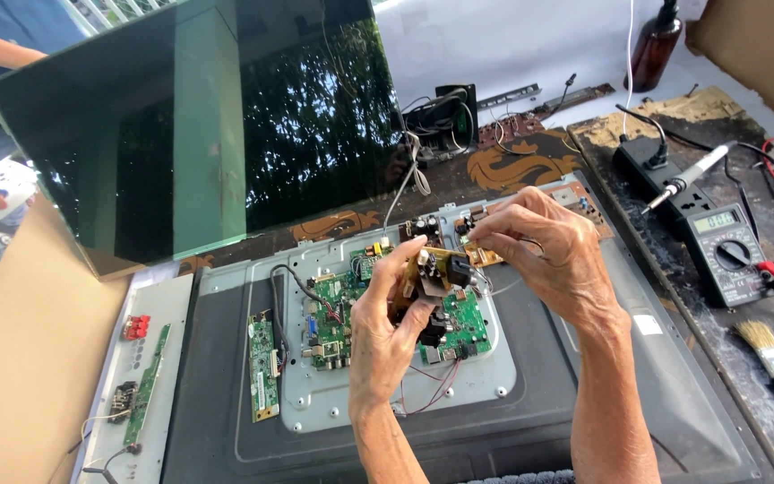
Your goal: The person holds a small circuit board and uses a soldering iron to work on its components. They then use pliers to cut a wire attached to the board. The task involves precise hand movements and tool manipulation.
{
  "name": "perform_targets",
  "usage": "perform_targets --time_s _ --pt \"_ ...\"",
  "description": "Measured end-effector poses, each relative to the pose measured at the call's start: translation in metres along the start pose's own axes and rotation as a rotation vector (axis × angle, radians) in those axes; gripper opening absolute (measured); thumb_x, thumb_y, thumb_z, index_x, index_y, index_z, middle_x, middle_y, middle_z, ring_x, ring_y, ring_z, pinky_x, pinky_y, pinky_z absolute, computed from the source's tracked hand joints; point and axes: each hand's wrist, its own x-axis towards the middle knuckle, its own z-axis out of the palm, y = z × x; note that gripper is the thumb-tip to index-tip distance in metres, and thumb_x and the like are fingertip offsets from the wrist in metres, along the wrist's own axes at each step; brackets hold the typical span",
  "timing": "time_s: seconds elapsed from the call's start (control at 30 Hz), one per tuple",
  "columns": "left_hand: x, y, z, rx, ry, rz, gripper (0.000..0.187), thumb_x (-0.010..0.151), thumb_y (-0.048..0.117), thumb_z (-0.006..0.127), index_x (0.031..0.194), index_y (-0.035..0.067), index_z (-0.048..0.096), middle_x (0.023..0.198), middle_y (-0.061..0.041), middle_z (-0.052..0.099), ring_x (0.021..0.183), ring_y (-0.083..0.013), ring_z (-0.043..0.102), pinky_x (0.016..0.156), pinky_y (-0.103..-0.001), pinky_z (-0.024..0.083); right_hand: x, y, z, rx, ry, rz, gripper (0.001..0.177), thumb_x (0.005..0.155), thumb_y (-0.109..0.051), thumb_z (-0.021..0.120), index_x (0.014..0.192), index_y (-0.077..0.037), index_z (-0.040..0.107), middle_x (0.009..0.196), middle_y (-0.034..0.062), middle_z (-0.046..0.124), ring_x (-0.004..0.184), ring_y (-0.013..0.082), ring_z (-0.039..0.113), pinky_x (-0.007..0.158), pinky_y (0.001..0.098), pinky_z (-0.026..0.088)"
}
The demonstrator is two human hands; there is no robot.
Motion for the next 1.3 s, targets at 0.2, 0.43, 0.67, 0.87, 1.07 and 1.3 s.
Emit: perform_targets --time_s 0.2,0.43,0.67,0.87,1.07,1.3 --pt "-0.002 0.001 0.001 0.009 0.041 0.007 0.050 0.100 0.014 0.063 0.146 0.020 0.044 0.118 -0.009 0.073 0.102 -0.0235 0.077 0.090 -0.035 0.063 0.000 -0.007 -0.004 0.057 0.078 0.007 0.004 0.095 -0.008 0.074 0.098 -0.010 0.073 0.099 0.0039 0.073 0.089 0.0152 0.065 0.075 0.0259 0.051" --pt "-0.002 -0.006 0.001 0.013 0.067 0.036 0.033 0.098 0.017 0.065 0.129 0.015 0.054 0.120 -0.008 0.070 0.106 -0.0227 0.073 0.092 -0.033 0.061 -0.001 -0.013 -0.009 0.123 0.045 -0.025 0.005 0.095 -0.007 0.071 0.098 -0.009 0.074 0.098 0.0067 0.070 0.099 0.0192 0.069 0.077 0.0264 0.056" --pt "-0.003 -0.024 0.000 -0.007 0.083 0.026 0.037 0.096 0.025 0.066 0.129 0.018 0.051 0.117 -0.007 0.069 0.102 -0.0217 0.072 0.082 -0.034 0.063 -0.004 -0.010 -0.012 0.082 0.046 -0.010 0.003 0.093 -0.008 0.073 0.096 -0.010 0.074 0.100 0.0062 0.072 0.096 0.0187 0.070 0.076 0.0274 0.055" --pt "0.004 -0.024 0.003 -0.422 0.189 -0.159 0.058 0.086 0.024 0.077 0.137 0.010 0.054 0.102 -0.013 0.068 0.091 -0.0240 0.068 0.087 -0.041 0.056 0.002 -0.013 -0.005 0.147 0.106 0.065 0.004 0.091 -0.005 0.077 0.095 -0.006 0.077 0.089 0.0085 0.069 0.084 0.0178 0.068 0.076 0.0284 0.058" --pt "0.009 -0.032 0.009 -0.604 0.227 -0.255 0.070 0.079 0.019 0.085 0.139 0.006 0.053 0.103 -0.018 0.070 0.092 -0.0247 0.069 0.089 -0.042 0.054 0.005 -0.014 0.005 0.231 0.129 0.082 0.002 0.090 -0.006 0.079 0.092 -0.006 0.079 0.081 0.0090 0.066 0.079 0.0185 0.067 0.074 0.0309 0.059" --pt "0.009 -0.032 0.014 -0.627 0.245 -0.260 0.066 0.078 0.016 0.087 0.136 0.007 0.057 0.101 -0.019 0.073 0.088 -0.0213 0.071 0.083 -0.036 0.056 0.007 -0.016 0.009 0.196 0.066 0.091 0.006 0.085 -0.006 0.083 0.089 -0.005 0.078 0.075 0.0089 0.065 0.074 0.0192 0.068 0.071 0.0329 0.060"
